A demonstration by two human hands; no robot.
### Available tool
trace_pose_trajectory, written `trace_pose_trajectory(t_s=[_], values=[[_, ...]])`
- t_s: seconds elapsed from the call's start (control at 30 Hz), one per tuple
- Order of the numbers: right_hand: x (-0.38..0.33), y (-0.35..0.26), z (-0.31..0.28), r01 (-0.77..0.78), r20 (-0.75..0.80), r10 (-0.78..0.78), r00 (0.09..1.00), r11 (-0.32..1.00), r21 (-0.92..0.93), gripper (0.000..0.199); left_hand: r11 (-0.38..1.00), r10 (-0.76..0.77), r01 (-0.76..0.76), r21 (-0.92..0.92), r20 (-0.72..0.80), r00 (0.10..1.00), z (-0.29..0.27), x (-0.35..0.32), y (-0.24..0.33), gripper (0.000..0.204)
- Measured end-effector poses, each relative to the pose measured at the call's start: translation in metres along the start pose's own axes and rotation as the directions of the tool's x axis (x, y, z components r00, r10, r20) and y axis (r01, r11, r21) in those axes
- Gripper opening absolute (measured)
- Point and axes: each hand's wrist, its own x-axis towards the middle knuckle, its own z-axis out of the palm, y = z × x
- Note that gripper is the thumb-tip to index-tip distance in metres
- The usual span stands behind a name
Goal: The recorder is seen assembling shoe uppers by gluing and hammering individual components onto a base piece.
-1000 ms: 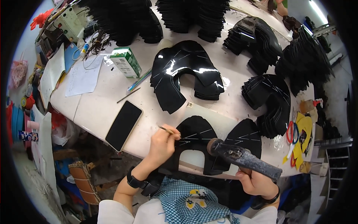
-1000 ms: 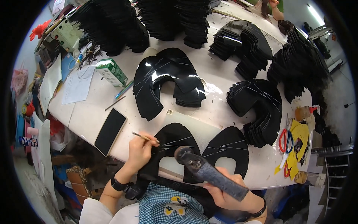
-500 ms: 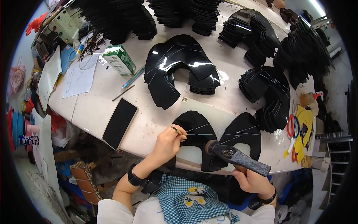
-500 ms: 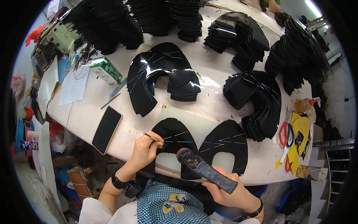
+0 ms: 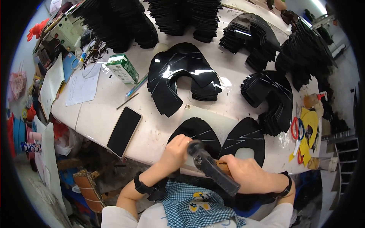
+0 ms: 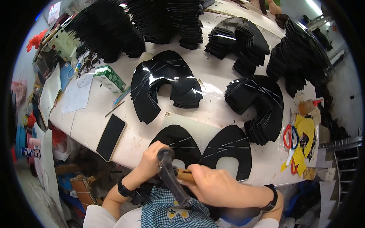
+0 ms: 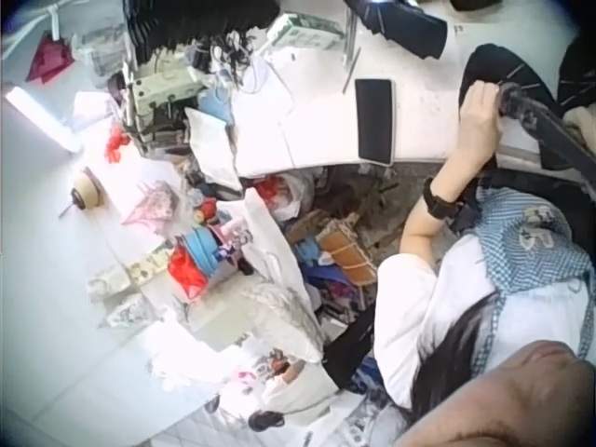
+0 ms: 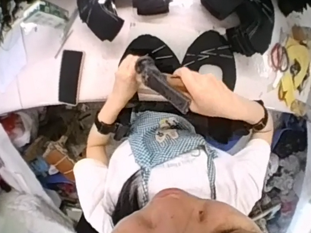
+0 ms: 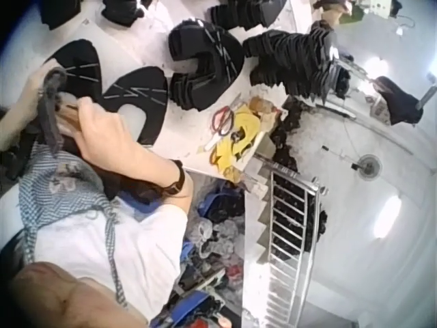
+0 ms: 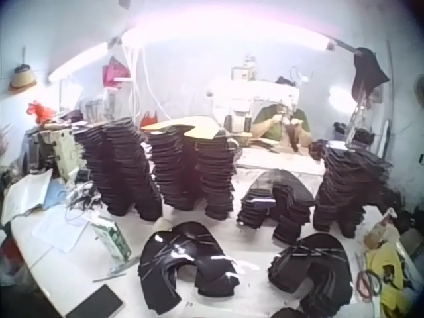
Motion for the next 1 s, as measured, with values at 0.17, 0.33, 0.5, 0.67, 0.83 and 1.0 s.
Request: trace_pose_trajectory(t_s=[0.17, 0.33, 0.5, 0.67, 0.83, 1.0], values=[[-0.047, 0.022, 0.005, -0.197, -0.06, 0.215, 0.975, 0.956, 0.217, 0.025, 0.988, -0.064, 0.057, -0.14, -0.039, 0.997, -0.003, -0.001, -0.008, 0.01], [-0.106, 0.034, 0.01, -0.425, -0.282, 0.584, 0.761, 0.777, 0.464, 0.027, 0.808, -0.382, 0.345, -0.478, 0.021, 0.924, -0.015, 0.03, -0.001, 0.007], [-0.127, 0.057, 0.022, -0.346, -0.496, 0.437, 0.751, 0.899, 0.268, 0.027, 0.892, 0.015, 0.11, -0.438, 0.272, 0.962, 0.024, 0.062, 0.032, 0.005], [-0.142, 0.066, 0.025, -0.396, -0.365, 0.468, 0.804, 0.881, 0.257, 0.033, 0.86, 0.049, 0.126, -0.494, 0.325, 0.944, 0.074, 0.097, 0.042, 0.005], [-0.143, 0.071, 0.034, -0.313, -0.524, 0.495, 0.693, 0.861, 0.4, 0.019, 0.882, 0.06, 0.102, -0.46, 0.324, 0.944, 0.098, 0.098, 0.037, 0.007], [-0.142, 0.073, 0.028, -0.334, -0.46, 0.523, 0.717, 0.838, 0.433, 0.021, 0.889, 0.099, 0.058, -0.455, 0.315, 0.944, 0.097, 0.098, 0.038, 0.007]])
